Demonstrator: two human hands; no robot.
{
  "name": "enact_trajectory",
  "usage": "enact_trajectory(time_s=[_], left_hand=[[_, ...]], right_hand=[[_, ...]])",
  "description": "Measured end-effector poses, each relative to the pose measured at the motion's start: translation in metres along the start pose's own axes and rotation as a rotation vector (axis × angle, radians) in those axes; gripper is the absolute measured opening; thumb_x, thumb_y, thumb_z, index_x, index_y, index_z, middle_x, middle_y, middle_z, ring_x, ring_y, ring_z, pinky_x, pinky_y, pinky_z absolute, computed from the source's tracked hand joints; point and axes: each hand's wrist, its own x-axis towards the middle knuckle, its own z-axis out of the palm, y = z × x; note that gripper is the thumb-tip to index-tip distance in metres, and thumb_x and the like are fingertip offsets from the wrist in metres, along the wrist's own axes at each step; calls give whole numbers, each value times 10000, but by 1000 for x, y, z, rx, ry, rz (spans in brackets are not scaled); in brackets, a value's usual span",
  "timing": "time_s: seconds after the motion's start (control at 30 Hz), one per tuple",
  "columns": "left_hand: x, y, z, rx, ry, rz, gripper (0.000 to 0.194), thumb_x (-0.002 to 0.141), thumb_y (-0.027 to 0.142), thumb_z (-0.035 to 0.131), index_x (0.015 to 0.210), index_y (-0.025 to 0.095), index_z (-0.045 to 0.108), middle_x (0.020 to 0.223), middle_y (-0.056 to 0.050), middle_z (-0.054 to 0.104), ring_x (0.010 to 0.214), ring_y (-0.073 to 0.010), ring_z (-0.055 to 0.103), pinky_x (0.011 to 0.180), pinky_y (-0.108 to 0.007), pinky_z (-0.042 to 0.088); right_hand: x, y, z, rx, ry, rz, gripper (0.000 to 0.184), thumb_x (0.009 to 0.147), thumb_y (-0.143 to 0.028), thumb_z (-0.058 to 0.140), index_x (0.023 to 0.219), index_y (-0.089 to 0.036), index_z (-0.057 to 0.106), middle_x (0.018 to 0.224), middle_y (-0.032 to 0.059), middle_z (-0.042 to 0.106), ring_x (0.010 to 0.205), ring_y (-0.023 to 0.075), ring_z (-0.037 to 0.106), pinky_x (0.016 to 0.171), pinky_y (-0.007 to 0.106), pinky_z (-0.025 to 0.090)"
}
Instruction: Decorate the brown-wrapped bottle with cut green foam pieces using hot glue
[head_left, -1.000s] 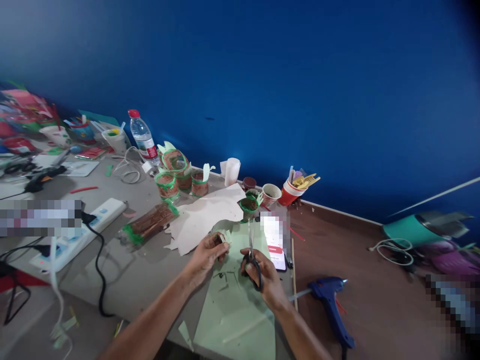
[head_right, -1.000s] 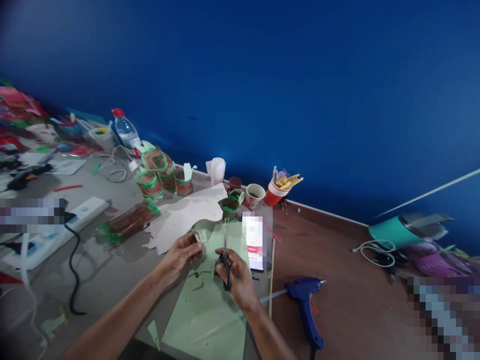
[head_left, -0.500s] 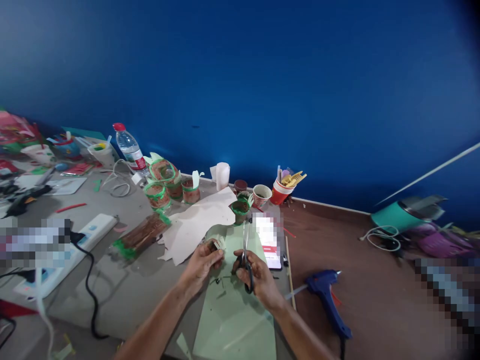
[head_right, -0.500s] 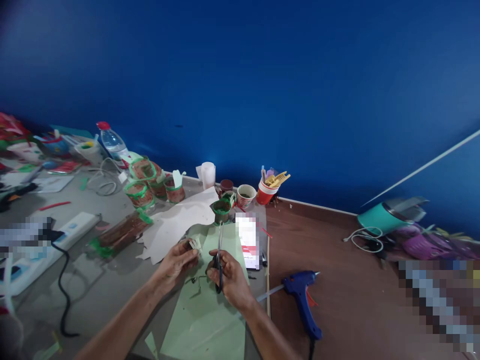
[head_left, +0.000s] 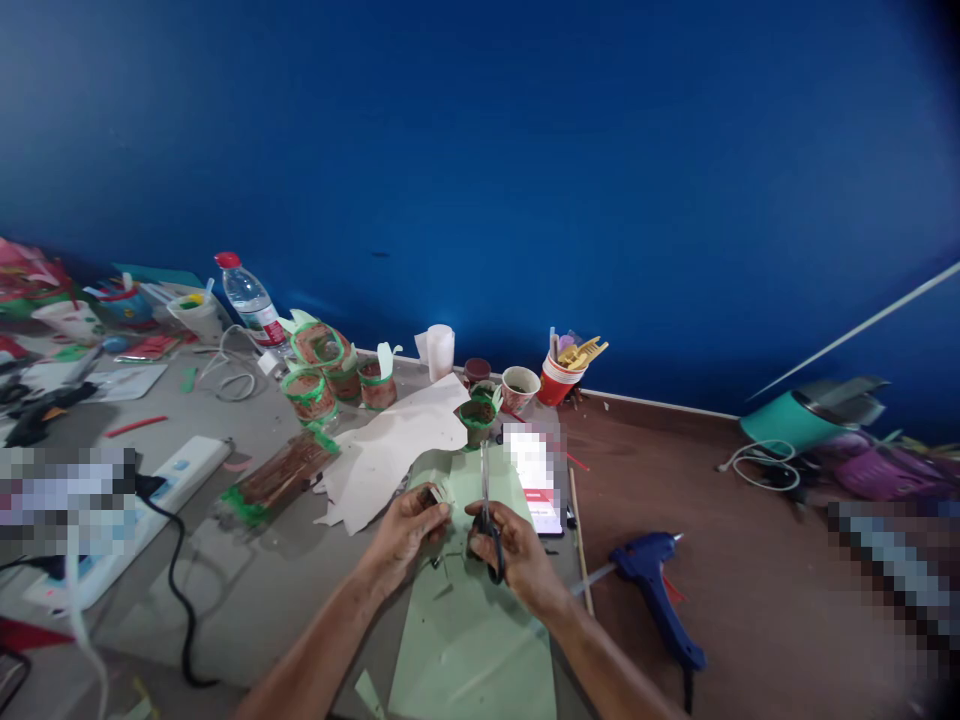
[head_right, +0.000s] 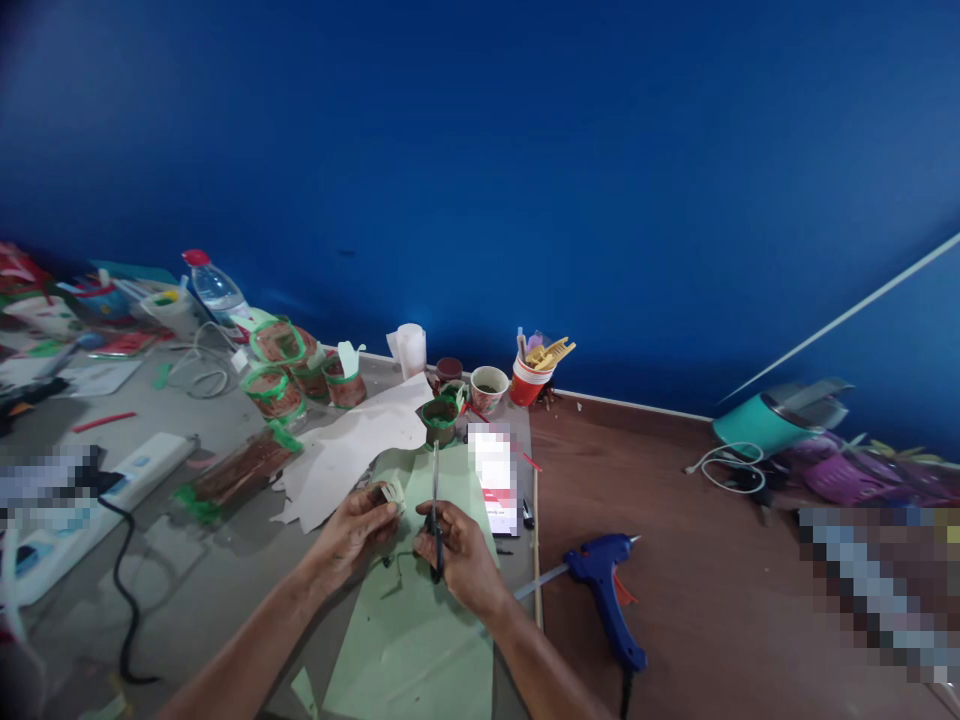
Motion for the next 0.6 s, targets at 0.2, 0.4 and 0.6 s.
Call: enact_trajectory(time_s=[0.2, 0.4, 0.6], left_hand=[[0, -2, -1, 16, -16, -17, 405, 633, 476, 789, 616, 149, 551, 524, 44, 469, 450, -48, 361, 444, -191, 235], [1, -5, -2, 21, -28, -37, 348, 647, 444, 779, 654, 143, 605, 525, 36, 489, 442, -52, 372, 443, -192, 240], [0, -2, 0, 46, -20, -10, 341, 634, 422, 785, 648, 142, 590, 524, 41, 483, 434, -52, 381, 446, -199, 234]], right_hand=[[0, 3, -1, -54, -7, 13, 439, 657, -454, 791, 916, -162, 590, 592, -73, 438, 509, 67, 386, 487, 210, 315], [1, 1, 0, -26, 3, 12, 460, 636, -488, 795, 895, -167, 592, 611, -63, 467, 504, 68, 397, 479, 211, 327], [1, 2, 0, -5, 34, 15, 450, 620, -455, 814, 908, -181, 604, 651, -46, 505, 527, 76, 419, 505, 221, 338]])
